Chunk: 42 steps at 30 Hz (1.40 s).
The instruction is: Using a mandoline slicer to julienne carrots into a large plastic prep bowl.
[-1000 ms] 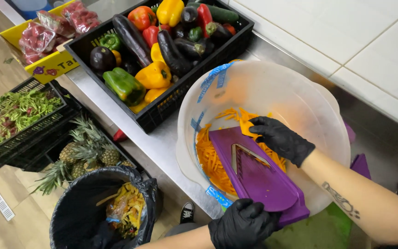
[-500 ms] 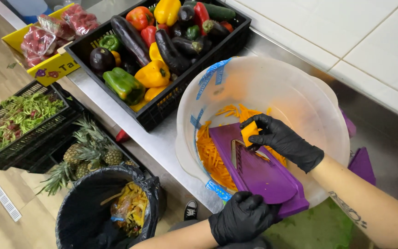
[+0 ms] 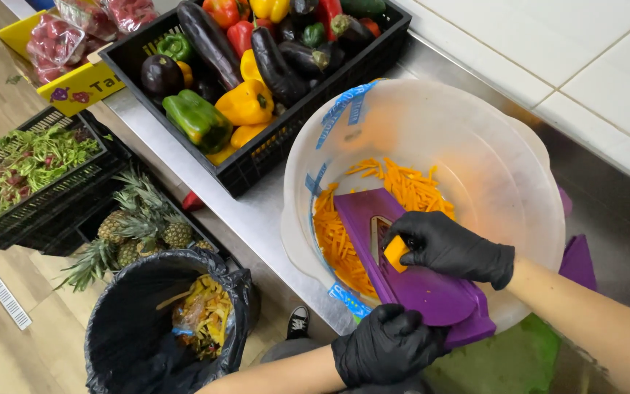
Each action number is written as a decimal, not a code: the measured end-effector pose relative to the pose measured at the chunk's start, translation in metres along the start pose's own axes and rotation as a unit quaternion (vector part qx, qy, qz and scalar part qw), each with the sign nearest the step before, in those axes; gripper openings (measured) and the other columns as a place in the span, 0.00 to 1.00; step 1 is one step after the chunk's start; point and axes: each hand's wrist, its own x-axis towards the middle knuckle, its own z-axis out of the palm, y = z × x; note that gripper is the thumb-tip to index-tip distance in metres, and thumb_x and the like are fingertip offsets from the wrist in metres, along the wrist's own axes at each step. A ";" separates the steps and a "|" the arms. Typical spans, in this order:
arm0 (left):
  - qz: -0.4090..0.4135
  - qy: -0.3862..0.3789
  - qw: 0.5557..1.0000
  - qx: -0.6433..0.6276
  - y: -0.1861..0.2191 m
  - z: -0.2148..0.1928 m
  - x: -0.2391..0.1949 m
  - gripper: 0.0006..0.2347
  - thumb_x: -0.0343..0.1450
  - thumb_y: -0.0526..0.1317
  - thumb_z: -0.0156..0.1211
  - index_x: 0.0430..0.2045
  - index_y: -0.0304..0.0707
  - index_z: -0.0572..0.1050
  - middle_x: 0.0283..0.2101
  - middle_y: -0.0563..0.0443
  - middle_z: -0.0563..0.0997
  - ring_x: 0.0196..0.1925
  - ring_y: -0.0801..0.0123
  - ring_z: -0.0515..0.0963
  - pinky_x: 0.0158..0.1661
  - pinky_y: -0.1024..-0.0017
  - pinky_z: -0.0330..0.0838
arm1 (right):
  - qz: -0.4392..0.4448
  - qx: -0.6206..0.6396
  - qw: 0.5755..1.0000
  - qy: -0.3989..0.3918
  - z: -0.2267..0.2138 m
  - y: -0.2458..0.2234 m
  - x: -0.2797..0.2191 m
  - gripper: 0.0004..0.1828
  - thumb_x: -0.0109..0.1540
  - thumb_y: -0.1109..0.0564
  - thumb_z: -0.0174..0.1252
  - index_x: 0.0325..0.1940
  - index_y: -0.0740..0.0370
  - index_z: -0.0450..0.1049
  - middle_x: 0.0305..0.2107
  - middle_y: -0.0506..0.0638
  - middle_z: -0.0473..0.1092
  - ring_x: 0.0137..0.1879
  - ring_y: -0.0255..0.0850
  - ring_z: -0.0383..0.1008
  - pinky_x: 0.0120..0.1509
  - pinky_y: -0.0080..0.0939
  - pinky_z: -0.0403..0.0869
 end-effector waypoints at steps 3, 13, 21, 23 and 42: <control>0.003 0.041 0.999 0.008 0.000 -0.003 0.002 0.12 0.72 0.45 0.62 0.47 0.45 0.80 0.40 0.59 0.74 0.53 0.63 0.70 0.45 0.67 0.65 | 0.006 0.018 1.000 -0.008 0.006 0.012 0.008 0.22 0.48 0.63 0.70 0.46 0.58 0.79 0.37 0.51 0.76 0.44 0.45 0.79 0.48 0.43 0.76; 0.010 0.023 1.000 0.010 0.001 0.009 -0.009 0.13 0.70 0.46 0.59 0.46 0.49 0.80 0.50 0.58 0.79 0.58 0.61 0.70 0.49 0.66 0.67 | -0.040 -0.057 0.996 0.050 0.047 0.137 0.100 0.22 0.49 0.62 0.70 0.48 0.58 0.79 0.37 0.56 0.74 0.46 0.51 0.76 0.52 0.47 0.74; 0.019 -0.058 0.997 -0.055 -0.001 0.018 -0.021 0.09 0.71 0.46 0.58 0.43 0.52 0.78 0.43 0.57 0.75 0.58 0.60 0.71 0.51 0.63 0.69 | -0.058 -0.111 0.985 0.118 0.015 0.102 0.105 0.17 0.49 0.58 0.70 0.42 0.60 0.82 0.37 0.58 0.76 0.45 0.54 0.77 0.50 0.47 0.75; 0.020 0.000 1.000 0.003 -0.003 0.009 -0.012 0.14 0.69 0.46 0.57 0.47 0.49 0.80 0.50 0.55 0.78 0.58 0.59 0.70 0.50 0.66 0.69 | -0.039 0.013 0.999 0.009 -0.013 0.049 0.068 0.20 0.48 0.59 0.72 0.44 0.59 0.81 0.36 0.54 0.78 0.43 0.48 0.80 0.49 0.44 0.76; 0.009 0.023 1.000 -0.005 -0.004 0.005 -0.008 0.14 0.67 0.46 0.58 0.46 0.48 0.79 0.48 0.57 0.78 0.57 0.62 0.71 0.49 0.67 0.69 | -0.078 -0.079 0.988 0.110 0.032 0.125 0.123 0.16 0.50 0.63 0.70 0.42 0.61 0.81 0.36 0.56 0.75 0.46 0.53 0.76 0.52 0.49 0.74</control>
